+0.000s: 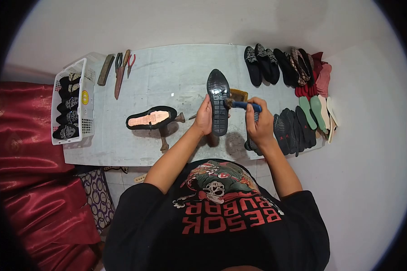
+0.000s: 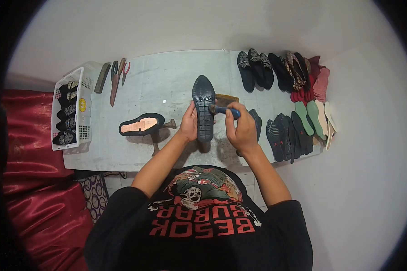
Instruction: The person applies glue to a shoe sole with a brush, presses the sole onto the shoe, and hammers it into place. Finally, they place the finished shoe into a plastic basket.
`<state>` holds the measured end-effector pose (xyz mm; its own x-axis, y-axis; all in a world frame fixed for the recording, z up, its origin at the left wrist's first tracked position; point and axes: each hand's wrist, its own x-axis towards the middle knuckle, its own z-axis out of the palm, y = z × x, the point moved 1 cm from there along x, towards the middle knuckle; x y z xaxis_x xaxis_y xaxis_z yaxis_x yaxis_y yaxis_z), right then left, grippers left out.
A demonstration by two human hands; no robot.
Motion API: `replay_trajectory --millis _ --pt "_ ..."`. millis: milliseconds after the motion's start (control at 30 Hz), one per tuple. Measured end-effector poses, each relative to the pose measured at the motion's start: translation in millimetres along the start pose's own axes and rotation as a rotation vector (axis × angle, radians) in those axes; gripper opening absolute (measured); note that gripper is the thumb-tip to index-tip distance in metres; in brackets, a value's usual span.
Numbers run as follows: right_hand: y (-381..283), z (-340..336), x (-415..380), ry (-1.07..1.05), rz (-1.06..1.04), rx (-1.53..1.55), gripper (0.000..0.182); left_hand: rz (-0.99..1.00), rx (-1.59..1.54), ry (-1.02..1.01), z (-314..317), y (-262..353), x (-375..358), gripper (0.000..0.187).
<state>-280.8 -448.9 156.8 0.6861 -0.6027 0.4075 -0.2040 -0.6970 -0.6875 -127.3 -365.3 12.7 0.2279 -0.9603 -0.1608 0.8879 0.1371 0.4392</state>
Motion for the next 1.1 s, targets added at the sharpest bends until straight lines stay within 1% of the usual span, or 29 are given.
replay_trajectory --millis 33,100,167,200,267,300,367,400,433,467,500,567,600,633,667,700,733,767,833,867,900,967,1033,1100 --pt "2.2 -0.2 4.1 0.031 0.024 -0.016 0.018 -0.012 0.012 0.024 2.8 -2.0 -1.5 0.064" --pt "1.9 -0.2 4.1 0.014 0.038 -0.015 0.019 0.003 -0.009 0.036 5.2 -5.8 0.0 0.064" --pt "-1.6 0.2 -6.7 -0.047 0.010 0.003 0.018 0.033 -0.087 -0.028 1.4 -6.2 2.1 0.065" --pt "-3.1 1.0 -15.6 -0.053 0.013 0.007 0.018 0.033 -0.089 -0.020 -6.5 -6.2 2.5 0.065" --pt "-6.2 3.9 -32.7 -0.131 -0.019 0.048 0.015 -0.042 -0.186 -0.243 -20.4 -2.0 4.1 0.065" --pt "-9.6 3.6 -37.4 -0.134 -0.021 0.054 0.015 -0.038 -0.183 -0.238 -16.1 0.3 3.6 0.065" --pt "-14.9 1.2 -44.8 -0.171 0.071 0.100 0.013 0.037 -0.134 -0.005 -7.6 1.1 3.3 0.065" --pt "-18.6 -2.3 -42.0 -0.163 0.079 0.076 0.013 0.030 -0.129 -0.005 -13.6 0.1 2.7 0.065" --pt "-15.8 -1.6 -40.3 -0.153 0.087 0.075 0.013 -0.002 -0.142 -0.119 -18.6 0.0 1.7 0.065" --pt "-11.3 -1.0 -36.3 -0.072 0.048 0.072 0.013 -0.036 -0.156 -0.235 -21.8 -2.2 2.6 0.065" --pt "-7.2 -1.0 -32.2 0.010 0.009 0.068 0.013 -0.051 -0.152 -0.241 -14.0 -3.0 3.4 0.065" --pt "-3.2 -2.1 -28.8 0.038 0.039 0.065 0.014 0.015 -0.123 0.090 3.5 -3.2 3.1 0.065" --pt "-3.4 -2.4 -28.1 0.023 0.047 0.072 0.014 0.011 -0.121 0.115 0.4 -4.7 5.0 0.065" --pt "-3.3 -2.6 -28.0 0.006 0.055 0.081 0.014 0.004 -0.112 0.111 -6.1 -3.4 5.0 0.065" --pt "-2.9 -3.3 -31.5 0.015 0.057 0.082 0.014 -0.019 -0.122 -0.024 -11.9 0.5 3.4 0.065" --pt "-3.1 -3.2 -38.2 -0.069 0.047 0.103 0.014 -0.041 -0.133 -0.158 -6.6 6.2 1.6 0.065" --pt "-3.5 -3.0 -44.1 -0.155 0.039 0.126 0.015 0.013 -0.156 0.140 4.9 7.3 1.6 0.066" --pt "-3.3 -2.9 -48.3 -0.154 0.041 0.128 0.015 0.012 -0.154 0.142 1.9 7.7 -0.4 0.066" --pt "-2.8 -1.8 -50.9 -0.160 0.077 0.157 0.016 0.015 -0.134 0.038 -7.5 10.6 -4.0 0.063" --pt "-1.5 -1.6 -49.6 -0.138 0.132 0.211 0.017 0.014 -0.139 0.047 -11.2 8.9 -5.0 0.064" --pt "-2.1 0.8 -46.8 -0.138 0.131 0.217 0.017 0.016 -0.135 0.050 -12.2 8.9 -7.3 0.064" --pt "-4.2 5.1 -40.4 -0.041 0.137 0.204 0.016 -0.010 -0.091 0.050 -12.8 6.8 -9.9 0.066" --pt "-7.8 8.6 -39.8 -0.049 0.135 0.207 0.016 -0.008 -0.062 0.074 -12.9 4.9 -8.8 0.066" --pt "-10.8 11.4 -43.4 -0.198 -0.025 0.225 0.017 -0.020 -0.061 0.122 -12.3 4.3 -7.7 0.064"
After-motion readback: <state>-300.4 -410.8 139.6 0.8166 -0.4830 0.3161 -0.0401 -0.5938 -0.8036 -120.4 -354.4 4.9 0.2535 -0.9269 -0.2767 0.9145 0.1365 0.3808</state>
